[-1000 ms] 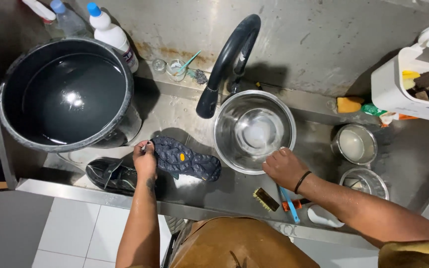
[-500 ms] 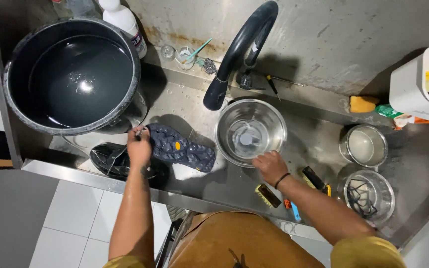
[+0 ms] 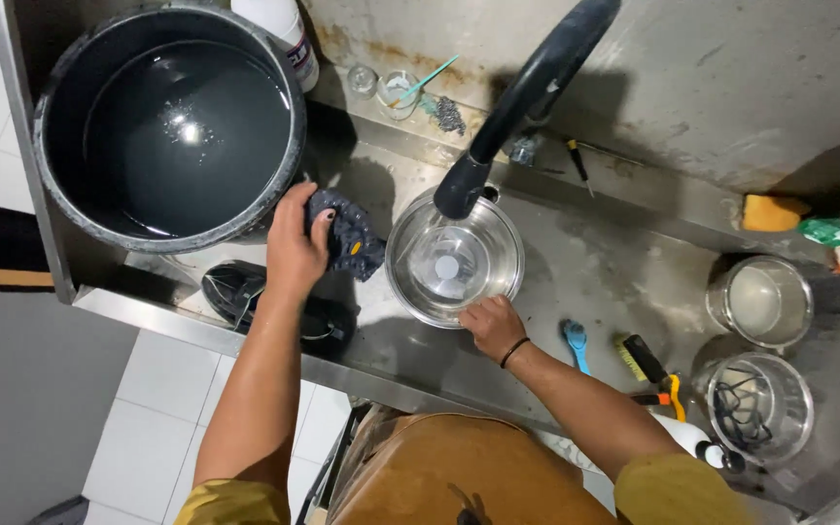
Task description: The person washes a dark-colored shoe in a stainless steel sink. They use a small brush to scrub the shoe's surface and rinse it under running water. The person also handles a metal bowl, pouring water from it into the sink.
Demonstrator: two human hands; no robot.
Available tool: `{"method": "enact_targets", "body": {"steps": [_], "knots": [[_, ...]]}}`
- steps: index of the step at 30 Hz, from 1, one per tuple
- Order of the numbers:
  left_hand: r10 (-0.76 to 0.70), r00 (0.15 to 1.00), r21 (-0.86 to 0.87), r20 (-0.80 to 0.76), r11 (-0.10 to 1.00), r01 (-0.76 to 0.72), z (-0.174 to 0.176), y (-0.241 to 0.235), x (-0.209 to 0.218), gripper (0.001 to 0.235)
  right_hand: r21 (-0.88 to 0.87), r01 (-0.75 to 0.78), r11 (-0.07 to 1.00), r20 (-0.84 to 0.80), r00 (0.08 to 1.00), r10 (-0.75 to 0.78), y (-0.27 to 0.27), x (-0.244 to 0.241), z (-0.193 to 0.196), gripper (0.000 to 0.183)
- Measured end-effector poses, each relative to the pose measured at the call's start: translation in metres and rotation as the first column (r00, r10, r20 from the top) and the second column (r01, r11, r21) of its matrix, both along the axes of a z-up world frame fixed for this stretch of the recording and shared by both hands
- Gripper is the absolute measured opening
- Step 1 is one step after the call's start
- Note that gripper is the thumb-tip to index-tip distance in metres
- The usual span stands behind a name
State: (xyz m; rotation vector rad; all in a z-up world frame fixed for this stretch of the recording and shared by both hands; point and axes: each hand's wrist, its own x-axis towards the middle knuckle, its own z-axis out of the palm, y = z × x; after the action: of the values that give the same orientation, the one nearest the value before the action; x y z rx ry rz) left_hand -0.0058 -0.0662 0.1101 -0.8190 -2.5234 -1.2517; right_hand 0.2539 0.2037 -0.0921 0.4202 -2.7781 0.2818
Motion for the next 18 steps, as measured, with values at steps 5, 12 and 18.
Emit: {"method": "enact_targets", "body": {"steps": [5,12,18], "knots": [[0.157,0.903,-0.314,-0.399,0.902,-0.295,-0.009,0.006,0.003,0.043,0.031,-0.006,0.999,0.067,0.998,0.004,-0.010,-0.011,-0.005,0.013],[0.219,0.817,-0.237,-0.534,0.888,-0.393,-0.013,0.010,0.018,0.040,-0.360,0.288,0.887,0.740,0.667,0.084,-0.014,-0.087,0.054,0.048],[0.238,0.629,-0.263,-0.740,0.759,-0.596,-0.047,0.012,0.070,0.035,0.181,0.342,0.922,0.839,0.436,-0.326,-0.039,-0.154,0.013,0.075]]}}
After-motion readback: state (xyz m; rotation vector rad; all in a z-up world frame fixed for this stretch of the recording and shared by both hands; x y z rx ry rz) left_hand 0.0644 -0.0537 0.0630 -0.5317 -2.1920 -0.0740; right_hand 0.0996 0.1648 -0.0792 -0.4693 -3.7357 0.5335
